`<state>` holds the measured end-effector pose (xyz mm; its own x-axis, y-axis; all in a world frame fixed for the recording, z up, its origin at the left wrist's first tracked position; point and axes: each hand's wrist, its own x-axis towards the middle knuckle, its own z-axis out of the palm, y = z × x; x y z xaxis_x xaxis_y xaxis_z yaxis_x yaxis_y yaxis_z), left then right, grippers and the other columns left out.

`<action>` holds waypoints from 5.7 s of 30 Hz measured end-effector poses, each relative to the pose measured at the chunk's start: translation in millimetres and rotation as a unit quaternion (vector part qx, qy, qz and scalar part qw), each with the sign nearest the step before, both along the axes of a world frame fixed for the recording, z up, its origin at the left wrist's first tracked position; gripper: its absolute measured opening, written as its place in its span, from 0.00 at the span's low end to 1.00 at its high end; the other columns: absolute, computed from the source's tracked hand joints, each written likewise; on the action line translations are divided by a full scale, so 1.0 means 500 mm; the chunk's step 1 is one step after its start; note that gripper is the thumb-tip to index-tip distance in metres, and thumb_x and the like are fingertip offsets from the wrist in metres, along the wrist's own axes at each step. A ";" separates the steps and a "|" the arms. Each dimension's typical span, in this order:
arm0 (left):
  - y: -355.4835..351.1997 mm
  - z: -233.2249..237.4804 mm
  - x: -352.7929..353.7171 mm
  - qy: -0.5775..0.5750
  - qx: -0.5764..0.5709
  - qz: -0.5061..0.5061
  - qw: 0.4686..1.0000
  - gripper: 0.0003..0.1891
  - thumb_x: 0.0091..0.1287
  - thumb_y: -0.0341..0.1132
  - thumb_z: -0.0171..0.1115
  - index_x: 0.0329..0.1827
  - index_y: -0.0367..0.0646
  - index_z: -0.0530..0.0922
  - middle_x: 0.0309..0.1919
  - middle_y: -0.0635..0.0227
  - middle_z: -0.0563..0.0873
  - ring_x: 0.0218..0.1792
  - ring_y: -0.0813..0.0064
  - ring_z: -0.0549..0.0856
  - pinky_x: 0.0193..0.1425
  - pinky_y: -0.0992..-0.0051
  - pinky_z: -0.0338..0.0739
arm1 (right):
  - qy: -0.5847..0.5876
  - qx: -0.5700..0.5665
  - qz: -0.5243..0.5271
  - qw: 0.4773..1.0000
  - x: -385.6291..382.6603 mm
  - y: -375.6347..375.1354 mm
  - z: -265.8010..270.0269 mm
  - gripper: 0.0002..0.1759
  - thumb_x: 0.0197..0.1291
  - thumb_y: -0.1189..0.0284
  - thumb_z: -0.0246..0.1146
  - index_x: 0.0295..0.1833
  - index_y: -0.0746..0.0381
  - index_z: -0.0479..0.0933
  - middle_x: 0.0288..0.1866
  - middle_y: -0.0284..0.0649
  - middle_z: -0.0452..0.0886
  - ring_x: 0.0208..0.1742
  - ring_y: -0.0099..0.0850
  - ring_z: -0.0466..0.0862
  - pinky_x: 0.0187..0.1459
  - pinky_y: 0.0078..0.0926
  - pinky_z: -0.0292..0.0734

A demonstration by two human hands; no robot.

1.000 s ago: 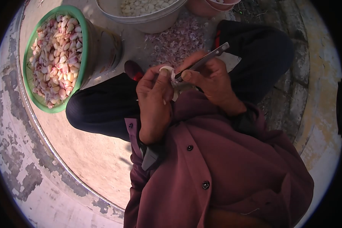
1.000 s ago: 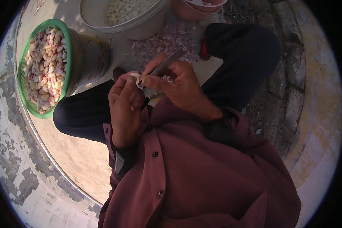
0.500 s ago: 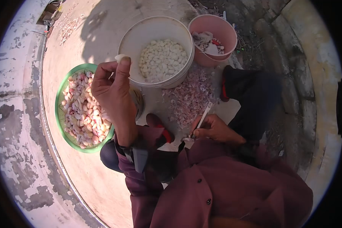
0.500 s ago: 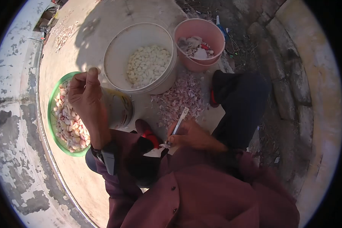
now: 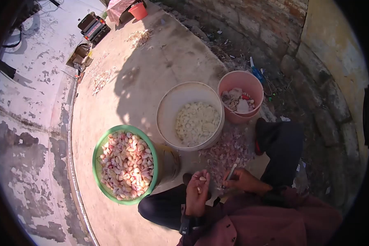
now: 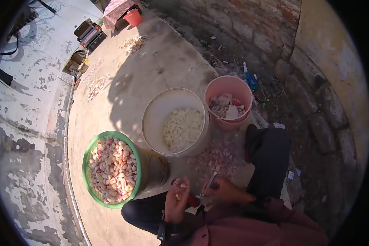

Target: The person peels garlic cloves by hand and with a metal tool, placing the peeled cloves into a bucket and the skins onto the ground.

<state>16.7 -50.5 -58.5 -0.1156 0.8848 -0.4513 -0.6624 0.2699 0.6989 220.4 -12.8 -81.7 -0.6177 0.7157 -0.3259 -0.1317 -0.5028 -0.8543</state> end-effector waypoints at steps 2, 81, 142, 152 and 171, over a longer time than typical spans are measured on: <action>-0.037 0.033 0.024 0.246 0.084 -0.131 0.957 0.09 0.72 0.20 0.47 0.52 0.32 0.70 0.49 0.63 0.72 0.56 0.76 0.75 0.65 0.80 0.72 | 0.003 0.001 -0.004 1.000 0.000 -0.003 -0.006 0.08 0.63 0.73 0.66 0.44 0.64 0.79 0.39 0.33 0.83 0.42 0.20 0.81 0.48 0.24 0.77; -0.060 0.078 0.075 0.080 0.022 -0.035 0.996 0.13 0.68 0.32 0.66 0.50 0.34 0.78 0.33 0.70 0.84 0.19 0.90 0.73 0.21 0.88 0.65 | 0.024 0.047 -0.150 0.987 -0.002 -0.008 0.096 0.08 0.64 0.71 0.66 0.45 0.64 0.79 0.37 0.36 0.85 0.38 0.21 0.84 0.43 0.19 0.80; -0.056 0.063 0.069 0.017 -0.037 -0.039 0.998 0.07 0.72 0.32 0.60 0.46 0.39 0.74 0.31 0.66 0.83 0.12 0.91 0.67 0.14 0.88 0.55 | -0.026 0.189 -0.137 0.972 -0.006 -0.020 0.066 0.09 0.62 0.74 0.68 0.46 0.66 0.80 0.42 0.39 0.84 0.45 0.25 0.82 0.50 0.22 0.76; -0.062 0.057 0.071 -0.012 -0.023 -0.058 0.998 0.06 0.72 0.31 0.60 0.46 0.39 0.75 0.32 0.64 0.82 0.12 0.91 0.66 0.14 0.88 0.54 | -0.036 0.247 -0.125 0.960 -0.006 -0.020 0.063 0.08 0.62 0.75 0.68 0.44 0.66 0.81 0.41 0.38 0.85 0.42 0.23 0.82 0.46 0.20 0.77; -0.043 0.059 0.089 0.027 -0.030 -0.064 0.997 0.09 0.68 0.25 0.63 0.48 0.37 0.73 0.35 0.69 0.82 0.15 0.92 0.67 0.16 0.88 0.57 | -0.091 0.313 -0.141 0.935 -0.012 -0.015 0.072 0.09 0.62 0.73 0.68 0.45 0.66 0.80 0.39 0.39 0.86 0.39 0.22 0.83 0.40 0.19 0.78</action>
<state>61.5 -72.0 -29.2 -0.0290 0.8656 -0.5000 -0.5819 0.3920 0.7125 214.6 -20.3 -45.7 -0.3504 0.9274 0.1312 -0.0083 0.1370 -0.9905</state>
